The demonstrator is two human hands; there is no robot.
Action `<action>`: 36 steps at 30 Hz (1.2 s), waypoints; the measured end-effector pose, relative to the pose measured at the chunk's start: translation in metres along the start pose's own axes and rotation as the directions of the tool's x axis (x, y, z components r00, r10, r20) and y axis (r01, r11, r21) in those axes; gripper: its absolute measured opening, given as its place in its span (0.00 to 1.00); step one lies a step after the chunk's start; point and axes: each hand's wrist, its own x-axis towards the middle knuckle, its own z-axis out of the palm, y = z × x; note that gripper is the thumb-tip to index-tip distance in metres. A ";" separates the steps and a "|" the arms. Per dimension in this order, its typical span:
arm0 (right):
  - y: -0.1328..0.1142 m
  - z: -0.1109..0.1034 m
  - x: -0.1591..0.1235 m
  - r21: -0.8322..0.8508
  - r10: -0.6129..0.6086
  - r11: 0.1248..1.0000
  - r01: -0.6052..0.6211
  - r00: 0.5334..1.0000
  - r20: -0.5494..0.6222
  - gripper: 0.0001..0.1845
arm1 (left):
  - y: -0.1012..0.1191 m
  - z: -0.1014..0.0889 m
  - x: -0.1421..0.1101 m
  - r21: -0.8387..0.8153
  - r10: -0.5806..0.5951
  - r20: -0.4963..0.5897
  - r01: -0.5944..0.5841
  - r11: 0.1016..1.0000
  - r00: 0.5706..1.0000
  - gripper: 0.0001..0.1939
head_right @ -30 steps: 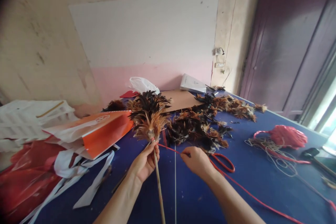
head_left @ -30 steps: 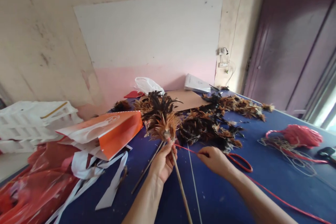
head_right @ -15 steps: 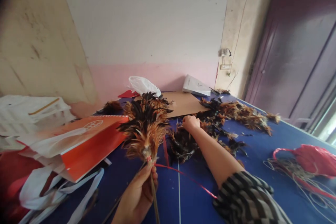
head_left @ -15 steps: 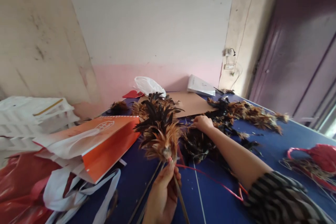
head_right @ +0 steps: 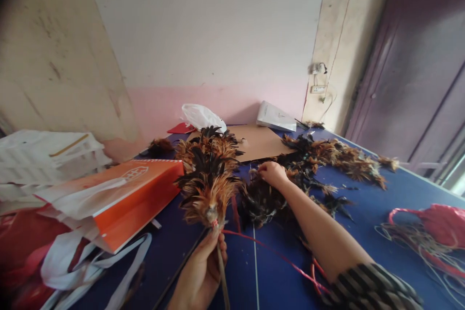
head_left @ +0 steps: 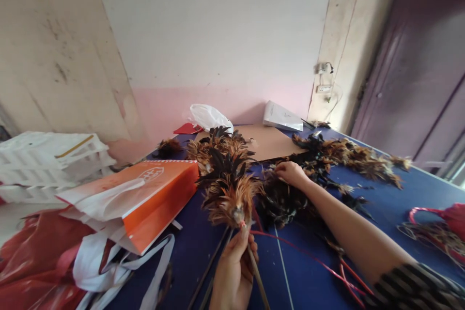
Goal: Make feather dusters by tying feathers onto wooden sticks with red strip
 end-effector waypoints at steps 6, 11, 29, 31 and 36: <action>-0.011 -0.034 -0.093 0.276 -0.234 0.917 0.288 0.949 -0.213 0.11 | -0.007 0.001 -0.007 -0.008 0.026 0.045 -0.026 1.000 0.999 0.02; -0.014 -0.021 -0.149 0.242 -0.360 0.872 0.427 0.891 -0.276 0.10 | -0.014 0.002 -0.008 0.027 0.004 0.071 -0.006 1.000 0.997 0.03; 0.007 -0.031 -0.199 -0.285 0.049 0.958 0.030 0.962 0.267 0.14 | -0.015 0.001 -0.009 0.111 -0.006 0.149 -0.011 0.994 0.989 0.04; 0.014 -0.028 -0.199 -0.279 0.058 0.960 0.024 0.958 0.282 0.11 | -0.015 0.001 -0.009 0.124 -0.006 0.147 -0.013 0.992 0.989 0.04; 0.023 -0.035 -0.191 0.282 0.098 0.952 -0.117 0.992 0.081 0.10 | -0.018 0.005 -0.013 0.159 -0.004 0.141 -0.018 0.987 0.990 0.02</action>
